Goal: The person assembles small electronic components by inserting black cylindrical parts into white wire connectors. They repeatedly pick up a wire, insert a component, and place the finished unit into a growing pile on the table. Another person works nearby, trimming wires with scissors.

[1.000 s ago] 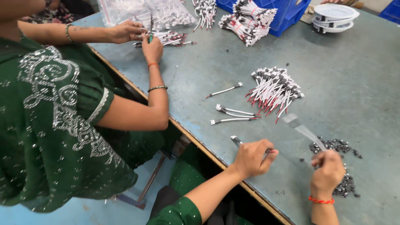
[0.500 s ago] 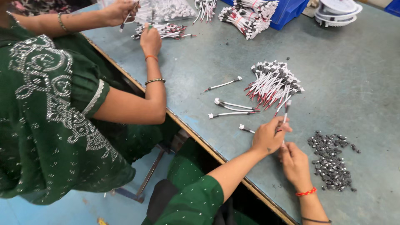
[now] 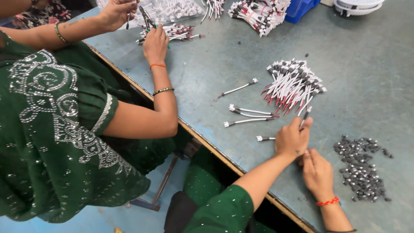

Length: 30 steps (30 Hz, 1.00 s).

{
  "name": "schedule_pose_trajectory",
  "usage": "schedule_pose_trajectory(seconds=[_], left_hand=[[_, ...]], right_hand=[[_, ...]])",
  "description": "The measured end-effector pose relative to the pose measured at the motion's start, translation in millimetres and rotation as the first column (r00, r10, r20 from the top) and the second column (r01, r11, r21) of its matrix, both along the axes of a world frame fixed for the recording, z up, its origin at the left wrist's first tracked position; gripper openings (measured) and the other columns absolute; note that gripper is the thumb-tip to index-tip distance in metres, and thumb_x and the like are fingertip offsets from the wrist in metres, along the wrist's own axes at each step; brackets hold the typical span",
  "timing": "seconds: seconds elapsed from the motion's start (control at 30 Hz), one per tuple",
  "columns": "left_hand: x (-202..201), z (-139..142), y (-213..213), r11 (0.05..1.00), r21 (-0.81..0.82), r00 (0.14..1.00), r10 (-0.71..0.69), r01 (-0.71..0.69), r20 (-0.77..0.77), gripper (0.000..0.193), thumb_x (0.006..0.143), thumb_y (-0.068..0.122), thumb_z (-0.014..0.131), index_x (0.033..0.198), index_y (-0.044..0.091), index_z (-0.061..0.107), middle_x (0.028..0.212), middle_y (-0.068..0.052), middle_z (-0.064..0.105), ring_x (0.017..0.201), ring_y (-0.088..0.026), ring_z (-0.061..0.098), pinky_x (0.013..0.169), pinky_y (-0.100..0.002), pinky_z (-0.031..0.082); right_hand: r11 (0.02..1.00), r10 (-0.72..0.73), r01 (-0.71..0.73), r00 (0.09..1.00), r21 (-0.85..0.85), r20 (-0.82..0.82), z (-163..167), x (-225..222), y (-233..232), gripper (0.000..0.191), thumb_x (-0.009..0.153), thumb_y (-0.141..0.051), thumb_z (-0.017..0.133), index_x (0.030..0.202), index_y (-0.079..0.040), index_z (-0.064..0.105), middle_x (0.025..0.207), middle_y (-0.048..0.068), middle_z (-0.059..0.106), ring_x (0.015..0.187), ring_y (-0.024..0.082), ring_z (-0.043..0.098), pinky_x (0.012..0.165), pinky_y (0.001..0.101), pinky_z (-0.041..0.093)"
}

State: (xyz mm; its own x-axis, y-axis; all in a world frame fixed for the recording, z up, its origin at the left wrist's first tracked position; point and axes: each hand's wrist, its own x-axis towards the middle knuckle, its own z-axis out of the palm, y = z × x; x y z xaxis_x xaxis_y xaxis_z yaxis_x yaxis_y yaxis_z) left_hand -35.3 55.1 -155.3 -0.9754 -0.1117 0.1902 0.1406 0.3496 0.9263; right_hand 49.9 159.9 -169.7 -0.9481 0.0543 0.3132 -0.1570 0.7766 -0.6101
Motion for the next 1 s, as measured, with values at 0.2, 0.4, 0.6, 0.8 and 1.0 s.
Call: schedule_pose_trajectory(seconds=[0.2,0.4,0.6,0.8,1.0], left_hand=[[-2.1,1.7,-3.8,0.989,-0.143,0.996,-0.035,0.046,0.077,0.054,0.105,0.058,0.043,0.098,0.011,0.067,0.082,-0.026,0.071,0.083,-0.050,0.068,0.075,-0.062,0.050],[-2.1,1.8,1.5,0.957,-0.265,0.992,-0.095,0.116,0.088,0.053,0.104,0.056,0.041,0.098,0.012,0.070,0.086,-0.021,0.074,0.085,-0.046,0.072,0.076,-0.059,0.053],[-2.4,7.0,-4.2,0.956,-0.252,0.988,-0.140,0.153,0.069,0.050,0.103,0.054,0.043,0.096,0.012,0.070,0.085,-0.019,0.074,0.084,-0.044,0.072,0.076,-0.058,0.052],[-4.8,11.6,-5.5,0.954,-0.255,0.988,-0.143,0.155,0.066,0.048,0.104,0.053,0.044,0.098,0.012,0.069,0.085,-0.019,0.074,0.083,-0.044,0.072,0.074,-0.058,0.053],[-5.6,10.0,-4.8,0.958,-0.246,0.989,-0.139,0.145,0.044,0.047,0.103,0.052,0.045,0.095,0.012,0.069,0.083,-0.018,0.074,0.082,-0.044,0.072,0.073,-0.058,0.052]], right_hand=[[0.993,-0.095,0.101,0.992,0.063,-0.083,2.3,16.3,-17.8,0.029,0.110,-0.023,0.052,0.094,-0.002,0.064,0.079,0.015,0.069,0.075,0.036,0.068,0.070,0.0449,0.052],[0.988,-0.154,0.156,0.986,0.024,-0.065,8.7,34.5,-25.6,0.028,0.110,-0.024,0.055,0.099,-0.002,0.067,0.076,0.015,0.069,0.072,0.033,0.068,0.067,0.0430,0.052],[0.989,-0.144,0.143,0.989,-0.045,-0.021,14.1,28.8,-23.4,0.029,0.108,-0.026,0.056,0.097,-0.001,0.067,0.075,0.013,0.069,0.068,0.028,0.068,0.065,0.0386,0.052],[0.986,-0.149,0.148,0.989,-0.083,-0.002,14.2,25.9,-23.5,0.030,0.108,-0.026,0.057,0.097,0.000,0.068,0.075,0.012,0.070,0.066,0.025,0.068,0.065,0.0368,0.052],[0.986,-0.158,0.158,0.987,-0.061,0.005,16.4,24.0,-24.3,0.030,0.108,-0.027,0.057,0.099,-0.001,0.068,0.075,0.011,0.070,0.067,0.024,0.068,0.065,0.0363,0.052]])
